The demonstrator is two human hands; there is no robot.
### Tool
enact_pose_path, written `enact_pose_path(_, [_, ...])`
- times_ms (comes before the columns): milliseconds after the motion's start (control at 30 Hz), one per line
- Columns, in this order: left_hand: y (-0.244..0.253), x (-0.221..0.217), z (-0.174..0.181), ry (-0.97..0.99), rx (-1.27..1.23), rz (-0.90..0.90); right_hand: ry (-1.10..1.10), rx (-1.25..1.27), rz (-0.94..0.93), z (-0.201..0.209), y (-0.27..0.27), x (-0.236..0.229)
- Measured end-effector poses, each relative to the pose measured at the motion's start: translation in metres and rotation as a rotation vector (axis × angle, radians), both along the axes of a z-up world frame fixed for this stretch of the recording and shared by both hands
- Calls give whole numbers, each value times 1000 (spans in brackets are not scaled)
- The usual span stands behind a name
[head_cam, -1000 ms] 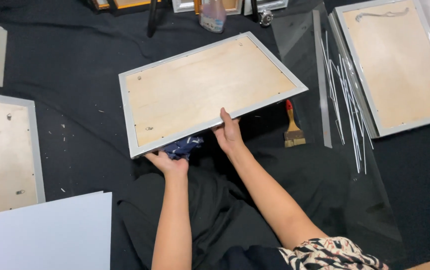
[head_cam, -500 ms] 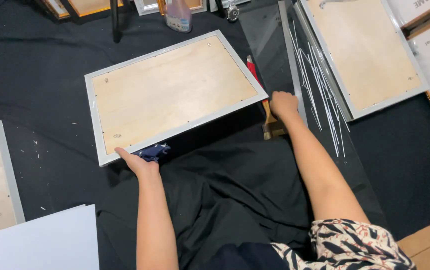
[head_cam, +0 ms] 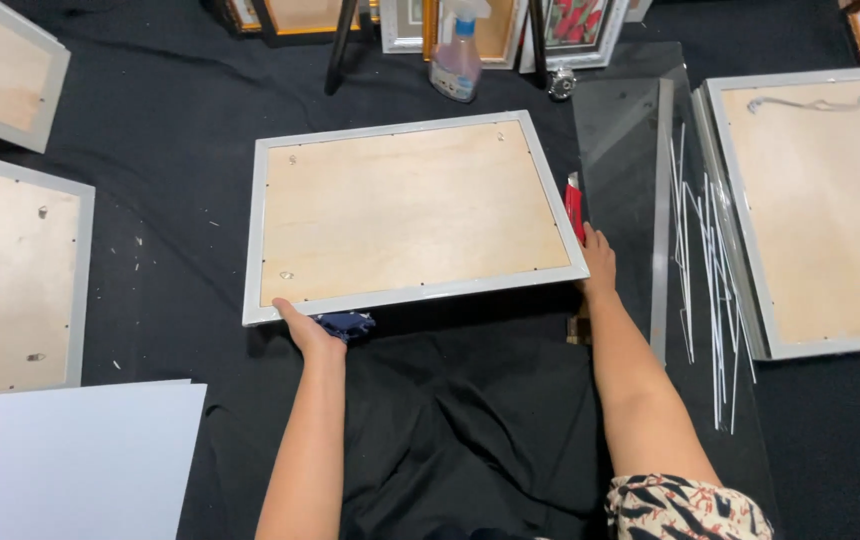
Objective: Securing the backing of a picture frame by cleaning it with a brush and cloth, and trimming materials with a utility knife.
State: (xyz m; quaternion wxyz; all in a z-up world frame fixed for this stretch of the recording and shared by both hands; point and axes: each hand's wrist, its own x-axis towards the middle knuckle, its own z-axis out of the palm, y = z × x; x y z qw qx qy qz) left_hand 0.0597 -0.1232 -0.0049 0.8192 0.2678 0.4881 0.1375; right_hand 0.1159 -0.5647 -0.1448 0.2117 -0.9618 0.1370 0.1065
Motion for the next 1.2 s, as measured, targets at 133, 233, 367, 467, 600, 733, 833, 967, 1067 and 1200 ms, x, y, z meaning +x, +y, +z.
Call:
enact_pose_path(133, [-1,5,2,-8,-2,32,-130,-469,169,-88,-30,24])
enact_pose_path(233, [7,5,-1,-52,-53,67,-90,-630,186,-66,4,17])
enact_pose_path(367, [13,5,3,-131,-102,-79,-158,-612,312,-46,44,11])
enact_pose_path(467, [12,2,11,-147,-105,-159,-217,-595,417,-31,75,-8])
enact_pose_path(600, [12,-7,35,-141,-37,-311,-306,-561,579,-13,119,-32])
enact_pose_path(733, [19,-6,6,-144,-51,-438,176,-72,510,113,244,-53])
enact_pose_path(833, [18,-6,-17,-141,-84,-495,377,879,-117,52,290,-45])
enact_pose_path(967, [19,-12,-27,-131,-187,-484,239,1087,-182,-26,319,-43])
enact_pose_path(1067, [21,-16,16,-108,-204,-490,260,1012,-207,-23,302,-47])
enact_pose_path(1200, [22,-19,22,43,-174,-454,304,862,-258,-20,255,-59])
